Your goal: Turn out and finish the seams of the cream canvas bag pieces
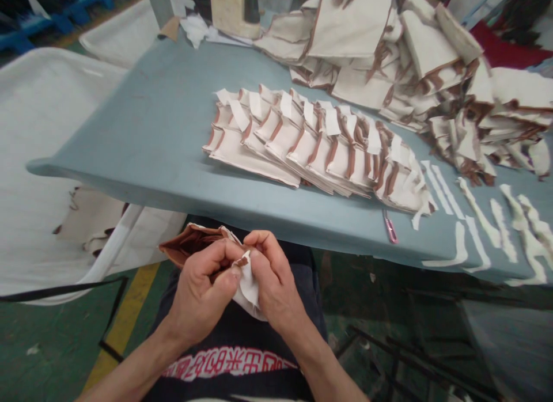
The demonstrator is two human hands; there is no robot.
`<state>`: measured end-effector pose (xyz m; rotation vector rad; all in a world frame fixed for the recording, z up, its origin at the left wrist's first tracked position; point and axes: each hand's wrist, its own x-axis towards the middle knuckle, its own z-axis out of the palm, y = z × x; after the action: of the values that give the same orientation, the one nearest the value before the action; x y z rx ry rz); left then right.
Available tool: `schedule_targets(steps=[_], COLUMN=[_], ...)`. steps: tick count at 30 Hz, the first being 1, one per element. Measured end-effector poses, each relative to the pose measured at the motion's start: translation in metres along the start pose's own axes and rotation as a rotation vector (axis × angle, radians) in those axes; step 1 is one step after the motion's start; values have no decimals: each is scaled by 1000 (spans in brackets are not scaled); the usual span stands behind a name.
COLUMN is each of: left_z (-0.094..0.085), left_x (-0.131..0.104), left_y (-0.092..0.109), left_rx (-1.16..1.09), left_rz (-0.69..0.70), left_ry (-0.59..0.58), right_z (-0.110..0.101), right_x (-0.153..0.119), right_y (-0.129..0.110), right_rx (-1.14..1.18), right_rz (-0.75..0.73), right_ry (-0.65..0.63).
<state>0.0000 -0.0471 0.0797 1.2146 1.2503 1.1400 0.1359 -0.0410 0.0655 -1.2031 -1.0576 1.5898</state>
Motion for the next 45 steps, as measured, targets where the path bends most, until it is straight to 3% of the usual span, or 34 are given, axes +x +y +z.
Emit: schedule_targets(steps=[4, 6, 9, 14, 21, 25, 31, 35, 45], left_z=[-12, -17, -21, -21, -21, -18, -15, -18, -32], left_x=[11, 17, 27, 39, 36, 39, 42, 42, 48], left_y=[-12, -12, -3, 22, 32, 35, 46, 43, 36], left_rx=[-190, -239, -257, -98, 160, 134, 202, 184, 123], left_rz=[-86, -87, -60, -22, 5, 34, 42, 47, 67], left_ry=[-131, -201, -296, -353, -392, -407, -412, -403, -508], right_z=[-12, -24, -41, -51, -60, -60, -60, -64, -63], right_x=[16, 22, 24, 25, 48, 45, 42, 42, 36], right_y=[12, 10, -11, -56, -69, -75, -76, -73, -69], right_rx=[-71, -99, -174, -389, -711, -782, -706, -698, -720], right_rz=[55, 13, -225, -484, -743, -759, -740, -734, -696], right_ry=[-71, -37, 5, -233, -361, -411, -430, -469, -495])
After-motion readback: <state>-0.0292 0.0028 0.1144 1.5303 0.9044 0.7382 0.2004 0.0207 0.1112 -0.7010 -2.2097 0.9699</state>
